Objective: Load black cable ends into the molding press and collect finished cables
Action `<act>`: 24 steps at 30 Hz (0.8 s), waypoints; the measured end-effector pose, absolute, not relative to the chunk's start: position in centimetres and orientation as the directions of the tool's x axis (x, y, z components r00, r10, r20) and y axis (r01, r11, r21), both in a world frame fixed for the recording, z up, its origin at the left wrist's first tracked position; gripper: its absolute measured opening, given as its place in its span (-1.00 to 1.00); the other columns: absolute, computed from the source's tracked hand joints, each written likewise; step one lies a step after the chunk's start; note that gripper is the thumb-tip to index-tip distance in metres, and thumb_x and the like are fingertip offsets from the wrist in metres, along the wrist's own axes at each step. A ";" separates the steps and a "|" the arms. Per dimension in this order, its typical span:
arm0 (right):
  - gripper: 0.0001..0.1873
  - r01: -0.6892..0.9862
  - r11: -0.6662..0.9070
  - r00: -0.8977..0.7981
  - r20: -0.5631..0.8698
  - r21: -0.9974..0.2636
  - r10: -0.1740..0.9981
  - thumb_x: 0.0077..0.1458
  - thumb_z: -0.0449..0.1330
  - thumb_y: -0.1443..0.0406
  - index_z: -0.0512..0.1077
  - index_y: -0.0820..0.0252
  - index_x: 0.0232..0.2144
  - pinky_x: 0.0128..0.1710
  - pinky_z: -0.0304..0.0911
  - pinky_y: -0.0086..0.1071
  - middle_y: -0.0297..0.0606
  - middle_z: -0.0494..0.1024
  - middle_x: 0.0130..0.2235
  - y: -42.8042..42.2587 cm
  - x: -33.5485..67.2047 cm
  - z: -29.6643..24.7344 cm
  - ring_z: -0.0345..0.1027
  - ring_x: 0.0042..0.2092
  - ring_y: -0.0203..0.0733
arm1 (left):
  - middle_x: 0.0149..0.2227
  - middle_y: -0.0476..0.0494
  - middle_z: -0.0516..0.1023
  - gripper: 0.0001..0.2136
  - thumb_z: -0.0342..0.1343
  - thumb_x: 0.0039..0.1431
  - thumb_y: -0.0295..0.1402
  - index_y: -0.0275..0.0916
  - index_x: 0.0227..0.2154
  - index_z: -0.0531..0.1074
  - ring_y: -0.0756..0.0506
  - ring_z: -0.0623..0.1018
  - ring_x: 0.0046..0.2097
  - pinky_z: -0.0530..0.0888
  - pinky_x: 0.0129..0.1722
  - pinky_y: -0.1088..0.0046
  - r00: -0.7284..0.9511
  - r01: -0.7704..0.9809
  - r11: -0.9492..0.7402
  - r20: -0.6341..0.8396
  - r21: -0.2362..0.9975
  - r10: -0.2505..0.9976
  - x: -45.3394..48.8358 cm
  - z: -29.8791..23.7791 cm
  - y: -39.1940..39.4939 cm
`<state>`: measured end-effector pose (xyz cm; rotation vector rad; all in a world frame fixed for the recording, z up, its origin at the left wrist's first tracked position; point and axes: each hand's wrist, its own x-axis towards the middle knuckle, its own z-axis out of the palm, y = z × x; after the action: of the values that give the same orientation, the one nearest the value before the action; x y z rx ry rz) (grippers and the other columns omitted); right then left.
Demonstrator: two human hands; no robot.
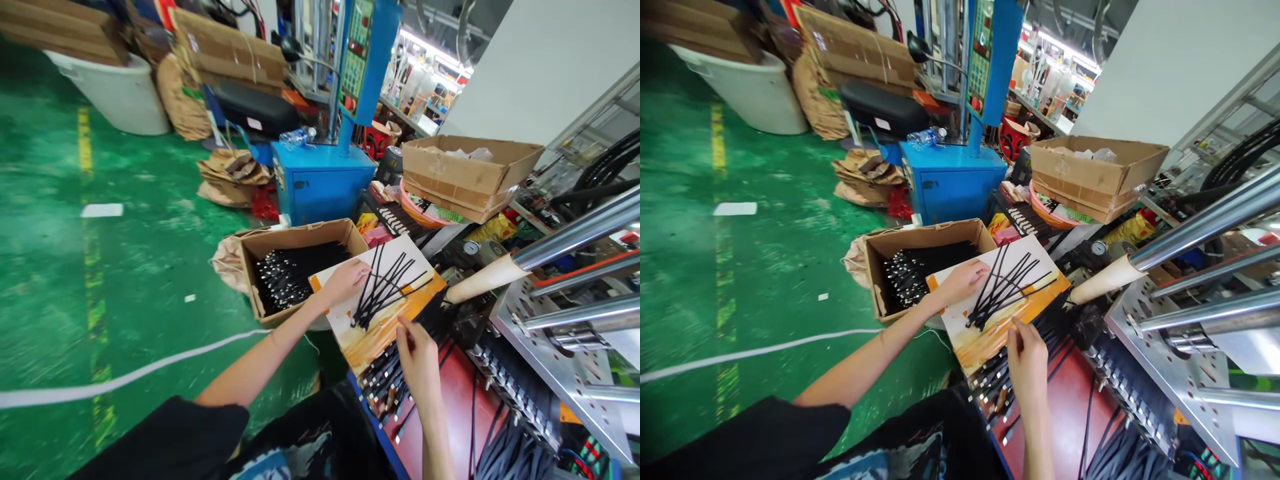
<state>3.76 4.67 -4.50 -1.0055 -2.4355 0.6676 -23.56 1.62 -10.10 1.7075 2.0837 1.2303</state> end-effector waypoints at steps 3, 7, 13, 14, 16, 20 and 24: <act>-0.55 0.558 0.690 -0.700 0.184 -0.461 0.690 0.41 0.03 0.23 0.59 0.27 0.13 0.00 0.44 -0.30 -0.03 0.65 -0.04 8.9 -2.0 -4.6 0.57 -0.13 -0.11 | -0.09 -0.19 0.58 -0.83 0.08 0.38 -0.50 -0.24 -0.09 0.54 -0.14 0.54 -0.09 0.45 0.00 0.35 -0.338 0.710 -0.022 0.368 0.704 0.866 -23.4 -10.8 1.4; -0.61 0.623 0.715 -0.708 0.159 -0.318 0.688 0.36 0.11 0.31 0.60 0.26 0.12 0.06 0.37 -0.27 0.00 0.61 -0.02 11.9 -7.3 -5.8 0.52 -0.01 -0.04 | -0.12 -0.18 0.60 -0.84 0.15 0.35 -0.45 -0.22 -0.05 0.51 -0.16 0.59 -0.11 0.49 -0.03 0.32 -0.380 0.669 -0.024 0.370 0.743 0.848 -23.7 -11.3 1.7; -0.74 0.660 0.725 -0.709 0.157 -0.196 0.688 0.32 0.15 0.39 0.65 0.22 -0.12 0.00 0.32 -0.22 0.00 0.60 -0.13 12.2 -9.8 -7.6 0.51 -0.05 0.01 | -0.19 -0.13 0.64 -0.76 0.17 0.33 -0.43 -0.21 0.04 0.46 -0.15 0.63 -0.17 0.51 -0.04 0.30 -0.441 0.608 -0.018 0.356 0.794 0.824 -23.8 -11.6 1.9; -0.75 0.652 0.732 -0.714 0.165 -0.197 0.680 0.32 0.14 0.39 0.65 0.21 -0.16 0.01 0.31 -0.21 -0.02 0.60 -0.15 12.3 -9.9 -7.8 0.51 -0.06 0.01 | -0.19 -0.13 0.65 -0.76 0.16 0.33 -0.43 -0.20 0.03 0.46 -0.15 0.63 -0.17 0.50 -0.03 0.29 -0.444 0.601 -0.019 0.353 0.799 0.823 -23.7 -11.6 1.9; -0.77 0.627 0.749 -0.726 0.187 -0.215 0.662 0.32 0.14 0.39 0.62 0.20 -0.23 0.01 0.29 -0.21 -0.05 0.59 -0.18 12.6 -10.0 -8.0 0.50 -0.07 0.00 | -0.20 -0.13 0.65 -0.77 0.14 0.33 -0.42 -0.20 0.02 0.47 -0.15 0.63 -0.17 0.49 -0.04 0.29 -0.443 0.587 -0.025 0.347 0.809 0.827 -23.6 -11.6 1.9; -0.84 0.558 0.772 -0.731 0.261 -0.304 0.631 0.30 0.14 0.37 0.54 0.19 -0.26 -0.04 0.32 -0.28 -0.11 0.58 -0.20 12.8 -9.5 -7.5 0.49 -0.13 -0.07 | -0.21 -0.13 0.64 -0.75 0.16 0.32 -0.35 -0.21 0.03 0.49 -0.14 0.58 -0.24 0.48 -0.11 0.31 -0.442 0.549 -0.037 0.327 0.835 0.835 -23.6 -11.3 1.7; -0.87 0.483 0.771 -0.701 0.345 -0.415 0.624 0.30 0.10 0.31 0.45 0.18 -0.25 -0.20 0.35 -0.35 -0.23 0.57 -0.31 12.2 -8.2 -6.1 0.46 -0.30 -0.18 | -0.15 -0.20 0.66 -0.71 0.17 0.33 -0.22 -0.25 0.01 0.54 -0.15 0.58 -0.20 0.47 -0.12 0.32 -0.418 0.483 -0.068 0.298 0.873 0.858 -23.8 -10.3 1.5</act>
<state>-8.19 12.17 -6.11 -0.8326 -2.4919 0.4054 -23.79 1.49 -10.26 1.4390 1.8628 1.4832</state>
